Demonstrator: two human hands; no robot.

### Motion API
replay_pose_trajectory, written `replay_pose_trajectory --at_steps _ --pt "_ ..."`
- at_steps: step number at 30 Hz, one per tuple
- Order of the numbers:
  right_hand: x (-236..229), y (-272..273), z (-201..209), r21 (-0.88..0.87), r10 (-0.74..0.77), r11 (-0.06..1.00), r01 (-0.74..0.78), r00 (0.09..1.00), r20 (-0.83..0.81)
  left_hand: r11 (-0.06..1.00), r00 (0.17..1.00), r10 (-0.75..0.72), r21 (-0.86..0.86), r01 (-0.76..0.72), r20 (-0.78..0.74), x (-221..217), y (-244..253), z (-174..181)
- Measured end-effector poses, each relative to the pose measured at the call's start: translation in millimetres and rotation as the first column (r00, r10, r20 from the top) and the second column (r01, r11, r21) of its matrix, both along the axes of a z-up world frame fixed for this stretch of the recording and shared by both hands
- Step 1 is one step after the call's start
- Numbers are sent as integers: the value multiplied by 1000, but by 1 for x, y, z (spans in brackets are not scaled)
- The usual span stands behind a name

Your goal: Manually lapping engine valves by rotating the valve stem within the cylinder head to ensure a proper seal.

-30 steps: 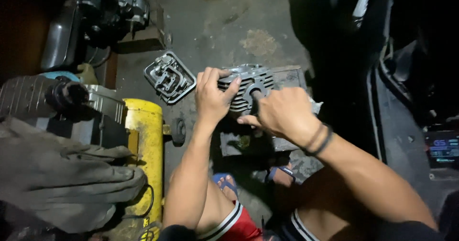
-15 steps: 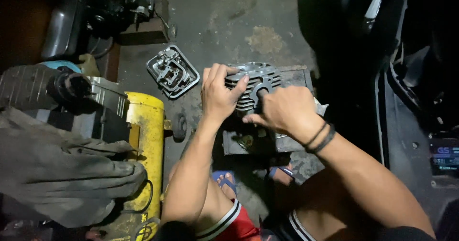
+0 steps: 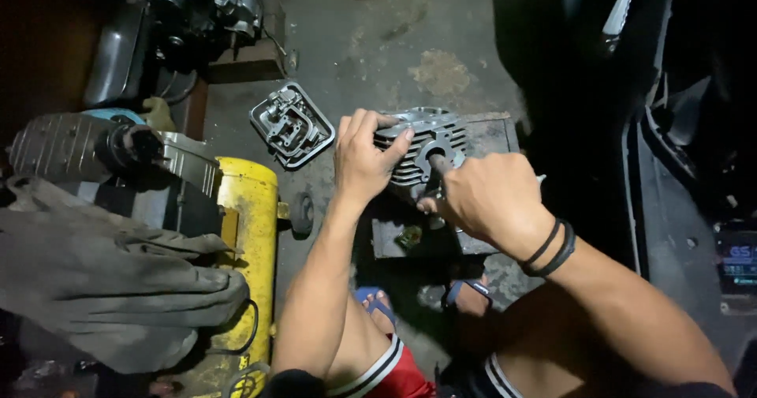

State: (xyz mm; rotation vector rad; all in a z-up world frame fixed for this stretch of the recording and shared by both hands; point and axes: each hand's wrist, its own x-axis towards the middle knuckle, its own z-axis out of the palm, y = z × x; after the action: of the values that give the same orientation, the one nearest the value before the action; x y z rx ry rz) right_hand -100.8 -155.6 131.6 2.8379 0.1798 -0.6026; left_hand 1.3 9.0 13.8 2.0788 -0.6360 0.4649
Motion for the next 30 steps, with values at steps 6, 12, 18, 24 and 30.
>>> replay_pose_trajectory --at_steps 6,12,18,24,30 --pt "16 -3 -22 34 34 999 -35 999 39 1000 1000 -2 -9 2 -30 -1 -1 2" --pt "20 -1 -23 58 -13 998 12 1000 23 1000 1000 8 -7 -8 5 -1 -3 0" --pt "4 2 4 -27 43 999 -43 999 7 1000 1000 -6 -19 6 -5 2 -1 -7" --pt "20 0 -25 28 -31 999 30 999 44 1000 1000 -4 -6 4 17 -2 -1 0" --pt "11 1 -26 -87 31 996 -22 995 94 999 1000 20 -36 -20 -1 -3 -3 -3"
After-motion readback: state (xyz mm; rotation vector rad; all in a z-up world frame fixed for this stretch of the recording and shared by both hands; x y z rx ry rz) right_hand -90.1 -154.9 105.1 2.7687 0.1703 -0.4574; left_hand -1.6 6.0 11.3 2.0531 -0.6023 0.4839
